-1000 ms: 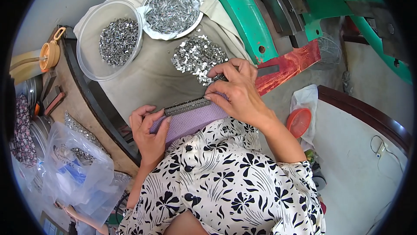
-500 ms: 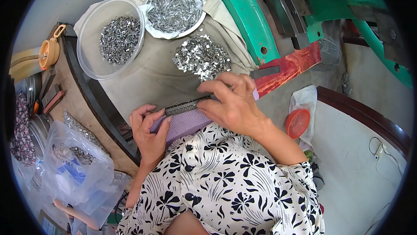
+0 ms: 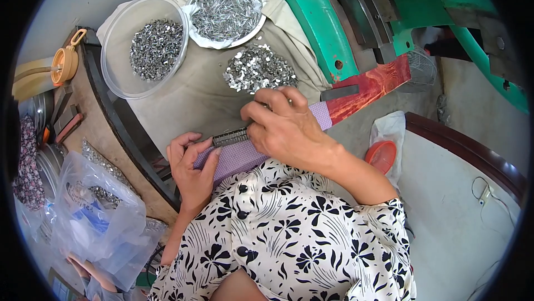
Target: Manually placing small metal sequins onto a mesh strip and securing them using a press machine.
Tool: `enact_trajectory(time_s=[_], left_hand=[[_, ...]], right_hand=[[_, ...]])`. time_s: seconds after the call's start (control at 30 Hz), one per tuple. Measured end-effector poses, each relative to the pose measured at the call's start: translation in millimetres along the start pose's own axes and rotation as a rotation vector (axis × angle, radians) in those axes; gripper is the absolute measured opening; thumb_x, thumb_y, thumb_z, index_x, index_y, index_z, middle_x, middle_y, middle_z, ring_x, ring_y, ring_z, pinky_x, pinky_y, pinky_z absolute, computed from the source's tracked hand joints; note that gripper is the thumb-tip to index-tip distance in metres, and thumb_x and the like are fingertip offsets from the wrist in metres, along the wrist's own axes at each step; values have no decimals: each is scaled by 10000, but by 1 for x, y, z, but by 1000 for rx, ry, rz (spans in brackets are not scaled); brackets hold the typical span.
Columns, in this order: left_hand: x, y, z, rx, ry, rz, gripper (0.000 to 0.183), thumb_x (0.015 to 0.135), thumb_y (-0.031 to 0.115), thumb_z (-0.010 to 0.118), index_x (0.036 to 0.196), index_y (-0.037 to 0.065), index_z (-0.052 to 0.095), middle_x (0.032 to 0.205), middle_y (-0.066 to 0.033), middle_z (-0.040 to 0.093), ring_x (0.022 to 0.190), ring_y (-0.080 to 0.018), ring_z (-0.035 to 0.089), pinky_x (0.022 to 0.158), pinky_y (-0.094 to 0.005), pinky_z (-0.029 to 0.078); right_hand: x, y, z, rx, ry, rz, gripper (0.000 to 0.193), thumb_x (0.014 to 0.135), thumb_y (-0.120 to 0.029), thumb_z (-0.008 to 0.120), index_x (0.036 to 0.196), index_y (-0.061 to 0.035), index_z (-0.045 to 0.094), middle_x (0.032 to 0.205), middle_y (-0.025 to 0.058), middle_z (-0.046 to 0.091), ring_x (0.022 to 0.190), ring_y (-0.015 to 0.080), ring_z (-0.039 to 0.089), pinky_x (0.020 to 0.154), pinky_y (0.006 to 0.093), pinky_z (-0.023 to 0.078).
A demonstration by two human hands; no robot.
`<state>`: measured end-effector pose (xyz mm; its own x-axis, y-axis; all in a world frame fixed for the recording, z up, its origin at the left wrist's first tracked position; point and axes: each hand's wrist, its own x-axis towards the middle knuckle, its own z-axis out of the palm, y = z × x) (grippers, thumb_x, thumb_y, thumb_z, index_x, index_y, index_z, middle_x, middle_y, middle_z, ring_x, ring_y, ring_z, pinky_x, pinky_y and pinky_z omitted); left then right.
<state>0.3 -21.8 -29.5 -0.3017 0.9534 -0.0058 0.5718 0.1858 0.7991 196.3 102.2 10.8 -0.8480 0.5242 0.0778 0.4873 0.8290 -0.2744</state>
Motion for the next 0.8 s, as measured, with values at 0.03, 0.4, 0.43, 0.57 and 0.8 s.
enact_trajectory(time_s=[0.03,0.4,0.43,0.57,0.8], left_hand=[[0,0,0,5,-19,-11,278,696,80,818,960,68,732,1086,-74,616,945,-260,543,860,-371,421],[0,0,-2,-8,-17,-12,272,691,77,822,947,65,731,1085,-78,616,942,-260,541,852,-367,427],[0,0,-2,9,-40,-30,273,690,75,823,946,65,730,1084,-79,615,941,-260,540,852,-367,428],[2,2,-2,22,-25,-7,268,697,53,816,944,57,713,1072,-101,601,952,-275,541,878,-388,412],[3,4,2,71,-18,2,251,713,58,806,942,49,701,1057,-108,586,989,-294,535,902,-402,388]], right_hand=[[2,1,0,40,-5,28,136,645,-231,773,756,-177,717,1122,-98,608,1155,214,466,961,448,300],[-70,35,-11,314,418,546,145,697,-100,814,835,-108,770,905,13,665,927,206,578,822,343,421],[-81,36,-6,392,551,685,142,706,-61,807,841,-76,768,900,47,668,912,204,585,801,332,446],[-114,58,0,154,479,793,291,771,-70,787,1059,-73,746,1104,93,651,1033,264,582,907,355,460],[-124,83,-7,239,333,710,346,794,-83,771,1135,-69,718,1170,110,627,1058,274,592,892,343,480]])
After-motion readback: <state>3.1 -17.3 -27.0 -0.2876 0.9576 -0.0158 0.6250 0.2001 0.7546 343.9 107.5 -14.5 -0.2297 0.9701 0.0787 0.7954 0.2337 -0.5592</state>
